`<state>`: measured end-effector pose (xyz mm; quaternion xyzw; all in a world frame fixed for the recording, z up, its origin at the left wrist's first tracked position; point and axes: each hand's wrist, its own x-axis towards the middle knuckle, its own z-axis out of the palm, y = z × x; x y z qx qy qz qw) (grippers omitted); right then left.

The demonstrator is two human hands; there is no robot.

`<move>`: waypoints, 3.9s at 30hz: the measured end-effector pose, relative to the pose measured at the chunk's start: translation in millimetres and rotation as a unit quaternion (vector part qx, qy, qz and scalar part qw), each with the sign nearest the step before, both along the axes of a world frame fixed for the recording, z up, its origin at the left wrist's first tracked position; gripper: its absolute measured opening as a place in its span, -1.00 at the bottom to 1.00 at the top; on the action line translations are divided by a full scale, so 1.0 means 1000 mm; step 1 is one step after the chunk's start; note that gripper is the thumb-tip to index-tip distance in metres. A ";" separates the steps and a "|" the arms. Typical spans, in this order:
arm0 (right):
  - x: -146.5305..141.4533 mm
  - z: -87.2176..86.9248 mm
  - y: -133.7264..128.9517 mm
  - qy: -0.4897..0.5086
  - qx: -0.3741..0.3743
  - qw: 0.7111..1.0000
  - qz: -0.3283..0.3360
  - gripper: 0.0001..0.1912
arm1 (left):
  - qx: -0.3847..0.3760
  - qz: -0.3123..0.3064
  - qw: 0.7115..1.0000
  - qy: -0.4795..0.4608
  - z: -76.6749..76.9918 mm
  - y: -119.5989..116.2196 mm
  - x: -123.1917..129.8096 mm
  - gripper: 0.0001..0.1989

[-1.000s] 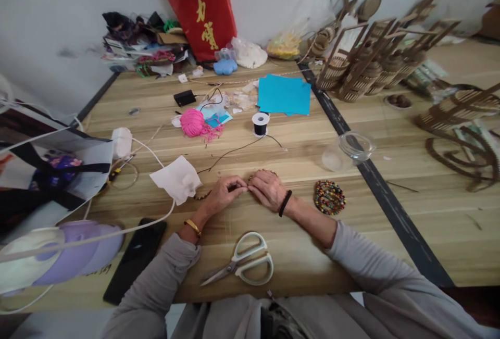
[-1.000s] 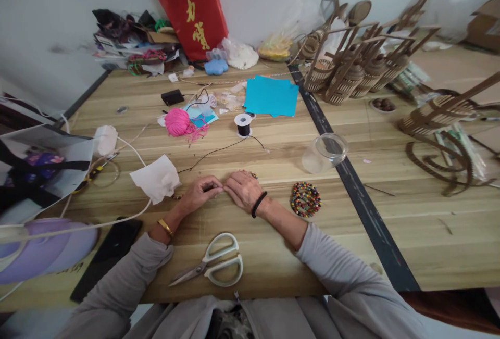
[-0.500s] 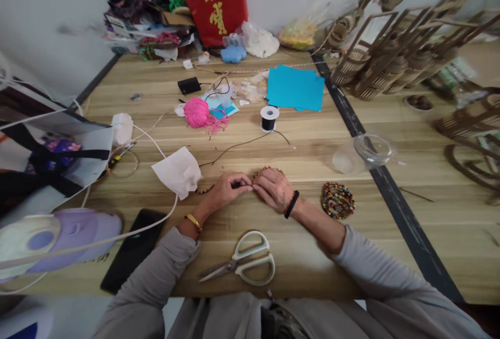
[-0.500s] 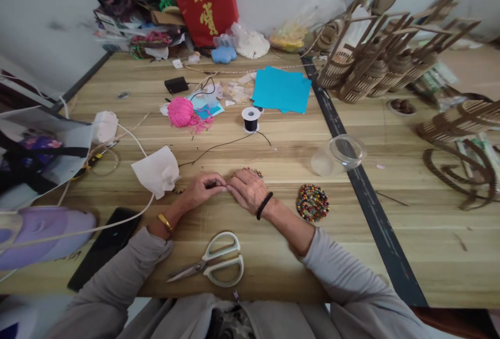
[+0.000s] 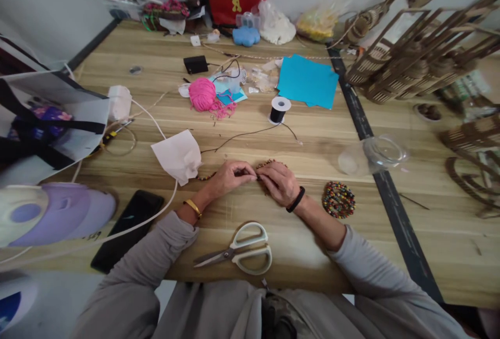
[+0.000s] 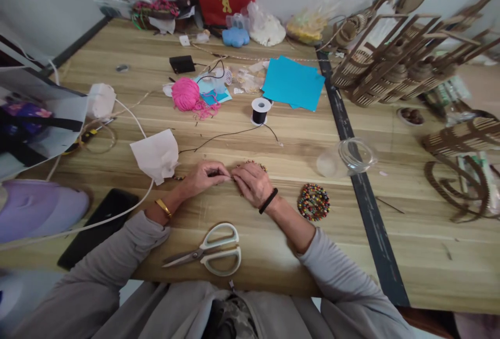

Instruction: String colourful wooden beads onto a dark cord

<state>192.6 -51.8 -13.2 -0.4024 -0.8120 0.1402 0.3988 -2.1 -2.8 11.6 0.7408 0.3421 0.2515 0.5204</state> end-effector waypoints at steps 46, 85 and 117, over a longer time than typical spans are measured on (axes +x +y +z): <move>-0.002 0.005 0.000 0.031 -0.012 0.998 -0.045 -0.92 | 0.237 0.149 0.945 0.169 0.009 -0.024 -0.039 -0.92; -0.002 0.003 0.000 0.012 0.001 1.000 -0.027 -0.91 | 0.035 0.024 0.994 0.102 0.020 0.016 -0.044 -0.91; -0.006 0.005 -0.003 -0.058 0.053 0.997 -0.014 -0.94 | 0.208 0.091 0.965 0.132 0.027 -0.008 -0.026 -0.88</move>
